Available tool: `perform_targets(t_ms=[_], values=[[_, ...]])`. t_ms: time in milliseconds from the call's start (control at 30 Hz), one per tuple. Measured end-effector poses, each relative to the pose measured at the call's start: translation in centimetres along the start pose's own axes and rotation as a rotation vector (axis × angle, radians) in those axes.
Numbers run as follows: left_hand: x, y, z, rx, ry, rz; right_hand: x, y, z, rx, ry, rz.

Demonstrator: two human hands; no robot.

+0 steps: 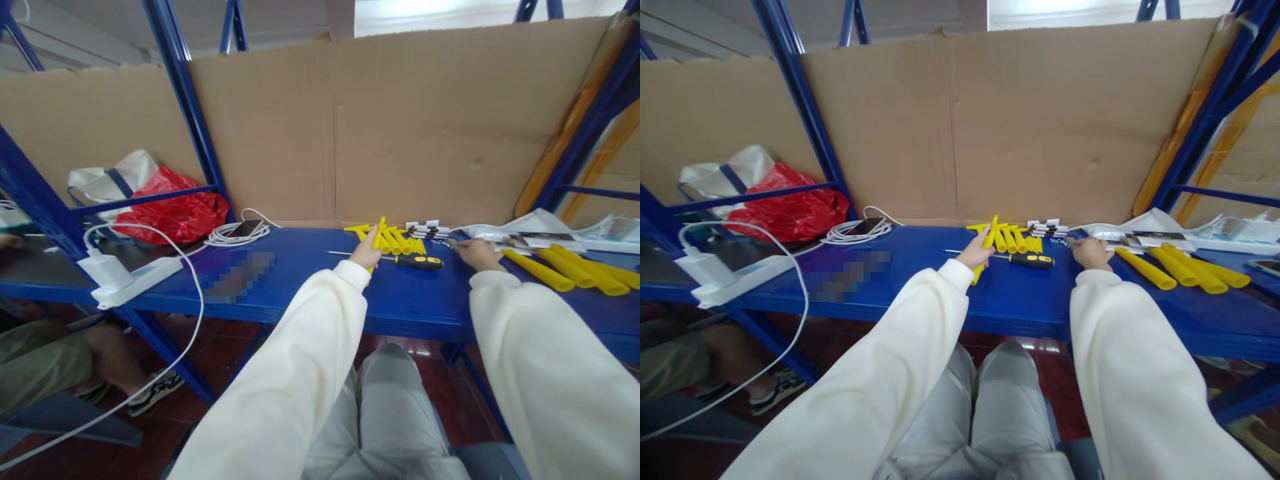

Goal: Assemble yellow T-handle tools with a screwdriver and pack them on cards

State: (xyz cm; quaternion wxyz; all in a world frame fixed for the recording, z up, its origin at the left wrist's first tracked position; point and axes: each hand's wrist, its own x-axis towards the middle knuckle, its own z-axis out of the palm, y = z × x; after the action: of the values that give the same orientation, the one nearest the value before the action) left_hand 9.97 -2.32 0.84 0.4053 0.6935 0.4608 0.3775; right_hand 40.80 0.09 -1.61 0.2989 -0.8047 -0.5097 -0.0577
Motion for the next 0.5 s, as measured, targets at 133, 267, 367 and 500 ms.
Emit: perform_targets(t_ms=[133,267,367,500], values=[[-0.15,0.17,0.04,-0.061,-0.002,0.005,-0.13,-0.58,-0.37,-0.009,-0.126,0.067],[-0.25,0.22,0.07,-0.095,-0.006,0.010,-0.09,-0.66,-0.38,-0.001,-0.105,0.040],[-0.35,0.33,0.07,-0.089,-0.009,-0.001,0.10,-0.50,-0.17,-0.007,-0.076,-0.035],[-0.53,0.56,0.07,-0.114,-0.016,0.003,0.32,-0.61,0.13,-0.068,-0.081,-0.113]])
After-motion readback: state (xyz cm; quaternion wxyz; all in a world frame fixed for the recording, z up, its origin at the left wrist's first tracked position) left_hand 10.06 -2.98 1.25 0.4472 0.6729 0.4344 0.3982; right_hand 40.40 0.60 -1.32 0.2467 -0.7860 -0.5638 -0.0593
